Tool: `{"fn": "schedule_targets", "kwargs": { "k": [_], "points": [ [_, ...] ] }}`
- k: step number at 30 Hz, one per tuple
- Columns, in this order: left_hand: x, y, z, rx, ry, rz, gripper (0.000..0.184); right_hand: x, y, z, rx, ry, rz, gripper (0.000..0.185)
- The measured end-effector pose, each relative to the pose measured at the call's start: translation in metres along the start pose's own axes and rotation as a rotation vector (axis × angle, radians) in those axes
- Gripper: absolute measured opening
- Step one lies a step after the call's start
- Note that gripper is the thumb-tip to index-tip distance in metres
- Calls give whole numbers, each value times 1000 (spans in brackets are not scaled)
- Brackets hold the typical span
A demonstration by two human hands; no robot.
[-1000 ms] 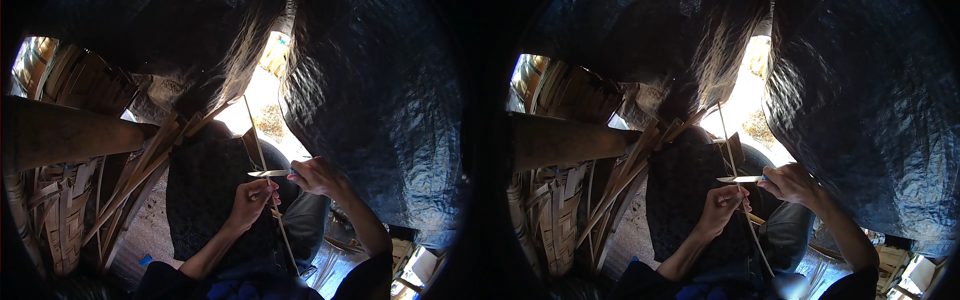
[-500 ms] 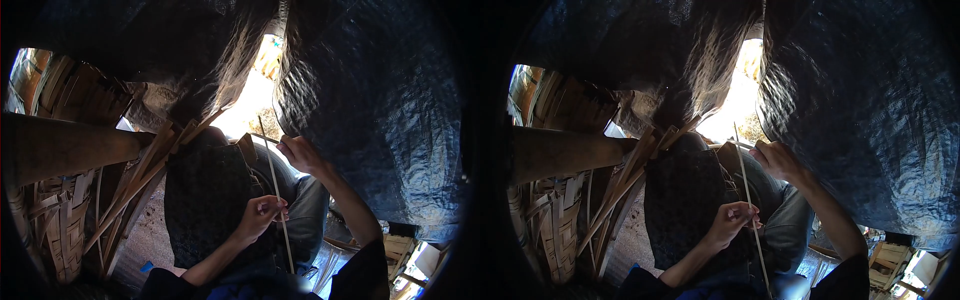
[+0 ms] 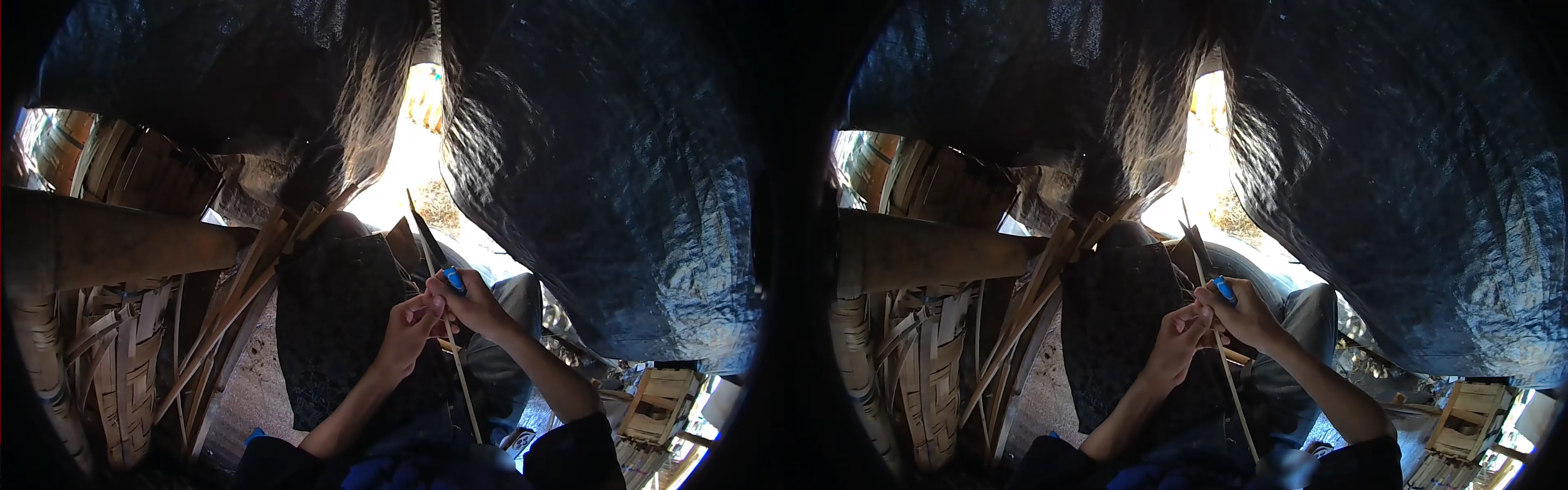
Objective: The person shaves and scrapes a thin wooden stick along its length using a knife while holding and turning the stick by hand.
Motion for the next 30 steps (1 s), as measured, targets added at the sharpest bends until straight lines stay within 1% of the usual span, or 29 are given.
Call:
{"fn": "schedule_targets", "kwargs": {
  "k": [1,3,4,5,6,7,9,10,11,12,13,14,16,18,19,20,21,22,23,25,26,27,29,30],
  "points": [
    [-1,1,0,3,7,-17,24,-1,-1,-2,4,-5,-1,38],
    [-10,2,-1,-24,29,-51,23,12,-13,-4,-64,-207,11,42],
    [-13,2,-1,-50,46,-78,22,13,-17,-5,-60,-204,10,42],
    [-13,0,0,-54,45,-76,22,26,-20,-5,-74,-302,244,44],
    [-8,-2,2,-42,-1,-109,22,35,-18,-2,-87,-399,479,46],
    [-3,-2,4,-30,-47,-140,22,32,-19,-4,-82,-395,479,46],
    [-2,-4,9,-34,-59,-151,22,3,-17,-15,28,-164,292,42],
    [0,-5,12,-35,-71,-165,22,3,-13,-16,36,-166,293,42],
    [1,-7,14,-43,-67,-164,22,10,-6,-16,29,-227,330,40],
    [-1,-6,17,-35,-16,-198,23,17,1,-15,25,-287,365,39],
    [-5,-4,19,-29,32,-232,23,20,8,-15,37,-288,361,39],
    [-5,-3,21,-41,34,-234,23,22,13,-15,33,-289,360,38],
    [-18,-10,26,-202,76,-97,26,22,21,-18,32,-292,353,37],
    [-14,-21,25,-230,82,-58,27,29,25,-18,40,-415,316,33],
    [-13,-26,24,-254,88,-13,29,30,23,-18,40,-414,318,33],
    [-11,-28,25,-255,86,-9,29,36,16,-18,-5,-466,460,31],
    [-10,-33,28,-309,49,10,29,42,8,-17,-48,-515,603,28],
    [-6,-36,33,-363,6,30,30,39,3,-17,11,-526,698,25],
    [-7,-33,38,-369,-2,40,30,37,-2,-13,18,-514,699,25],
    [-4,-31,53,-453,-120,60,30,40,15,-1,159,-642,893,24],
    [-4,-31,58,-465,-123,62,30,40,19,6,180,-689,873,24],
    [0,-31,64,-483,-163,60,29,35,19,7,191,-688,865,24],
    [2,-32,73,-506,-204,62,29,12,22,0,245,-632,1044,26],
    [3,-34,76,-522,-226,70,28,5,24,-3,249,-630,1042,26]
  ]
}}
Point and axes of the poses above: each hand's wrist, its own z-axis away from the middle knuckle, its own y-axis out of the palm, x = y × z, the point moved 10 cm from there along -z, towards the middle knuckle, and after that the axes turned 2 degrees about -x, right-handed, at the moved point
